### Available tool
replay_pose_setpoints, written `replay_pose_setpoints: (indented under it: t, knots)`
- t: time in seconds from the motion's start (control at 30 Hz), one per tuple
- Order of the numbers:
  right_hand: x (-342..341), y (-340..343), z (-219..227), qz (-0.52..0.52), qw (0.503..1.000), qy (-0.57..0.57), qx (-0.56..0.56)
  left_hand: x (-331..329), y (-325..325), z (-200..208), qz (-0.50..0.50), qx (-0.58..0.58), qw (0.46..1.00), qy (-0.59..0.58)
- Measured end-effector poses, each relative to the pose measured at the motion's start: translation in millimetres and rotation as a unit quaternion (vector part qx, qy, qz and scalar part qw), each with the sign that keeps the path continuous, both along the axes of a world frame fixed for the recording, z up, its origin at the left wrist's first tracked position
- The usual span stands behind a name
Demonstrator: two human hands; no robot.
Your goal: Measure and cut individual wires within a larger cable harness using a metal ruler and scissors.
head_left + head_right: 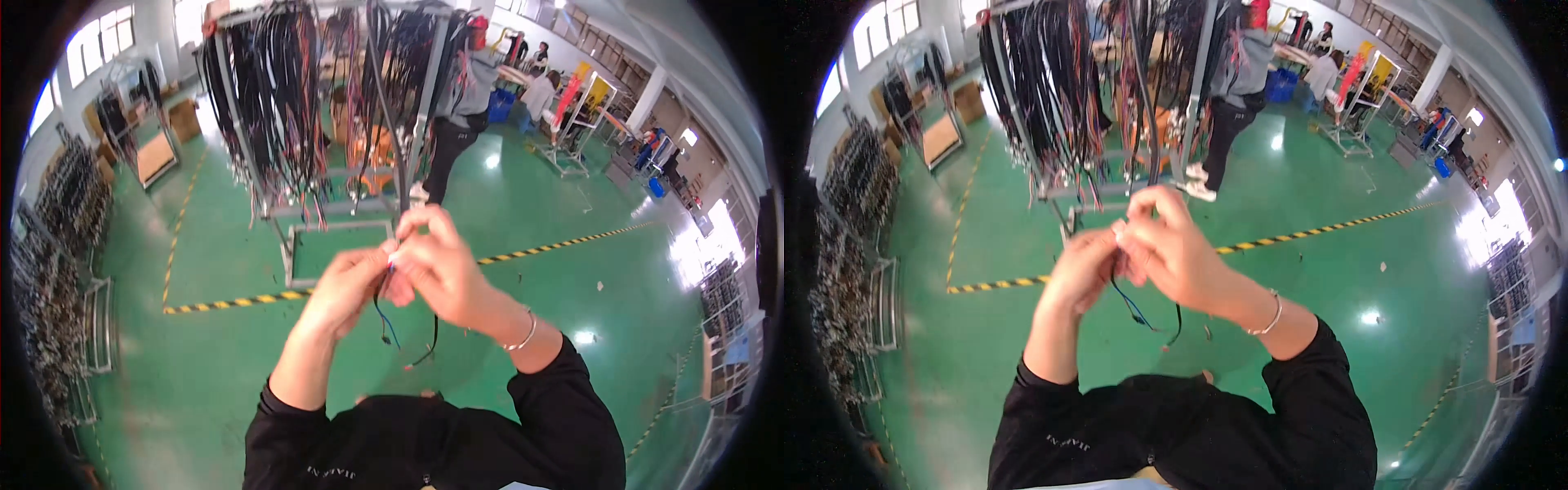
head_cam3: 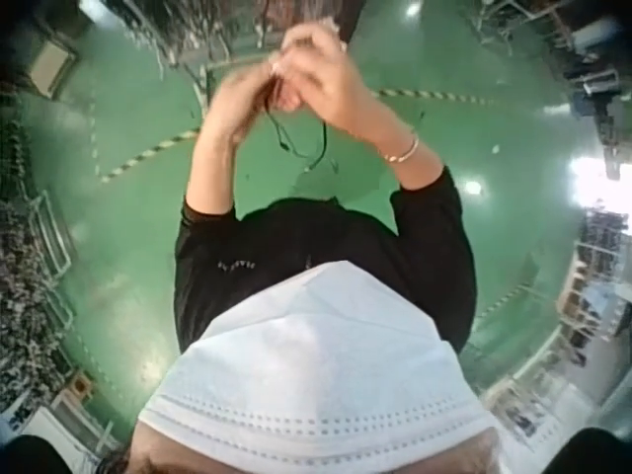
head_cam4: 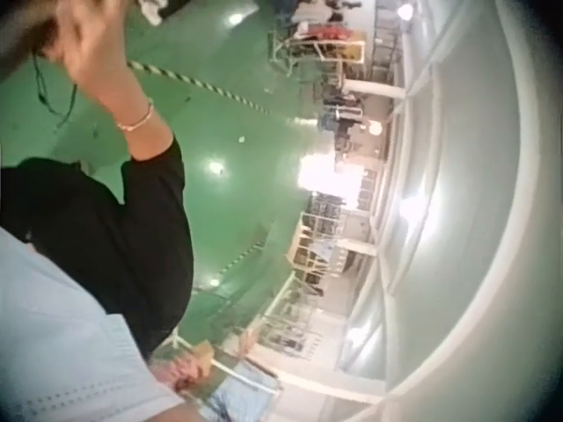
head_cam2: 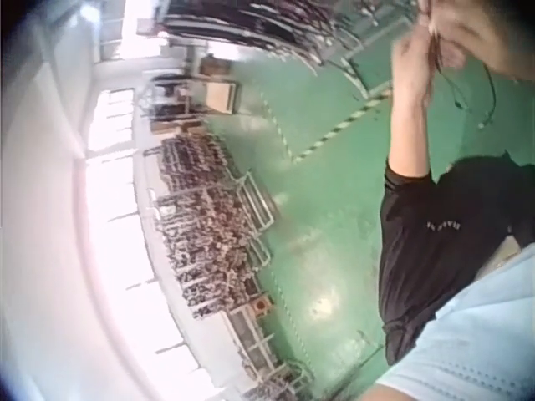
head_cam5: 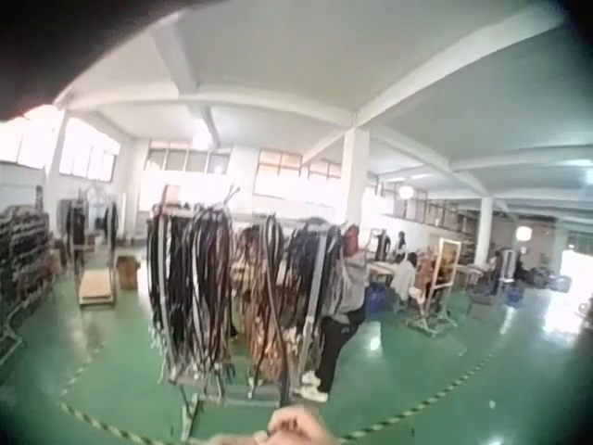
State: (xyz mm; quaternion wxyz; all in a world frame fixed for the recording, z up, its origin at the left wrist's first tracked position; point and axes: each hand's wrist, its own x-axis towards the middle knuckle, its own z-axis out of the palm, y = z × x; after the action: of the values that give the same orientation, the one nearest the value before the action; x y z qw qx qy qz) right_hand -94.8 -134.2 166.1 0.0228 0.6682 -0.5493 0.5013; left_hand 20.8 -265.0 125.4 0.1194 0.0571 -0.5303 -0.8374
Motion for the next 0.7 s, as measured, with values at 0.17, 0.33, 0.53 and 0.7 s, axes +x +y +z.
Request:
replay_pose_setpoints:
  t: [0.17, 0.33, 0.53, 0.7]
  knots:
    - [-2, 16, -31, -0.137, 0.966, 0.220, 0.002, -19, -11, -60, -0.134, 0.251, 0.959, 0.015]
    - [1, 27, -62, -0.173, 0.980, 0.056, 0.080, -25, -13, -75, -0.153, 0.245, 0.957, 0.005]
    - [-13, 14, -120, -0.215, 0.967, 0.023, 0.135, -49, -19, -106, 0.024, 0.115, 0.993, 0.032]
    - [-37, -7, -172, -0.195, 0.959, 0.048, 0.200, -58, -42, -150, 0.098, 0.005, 0.995, -0.036]
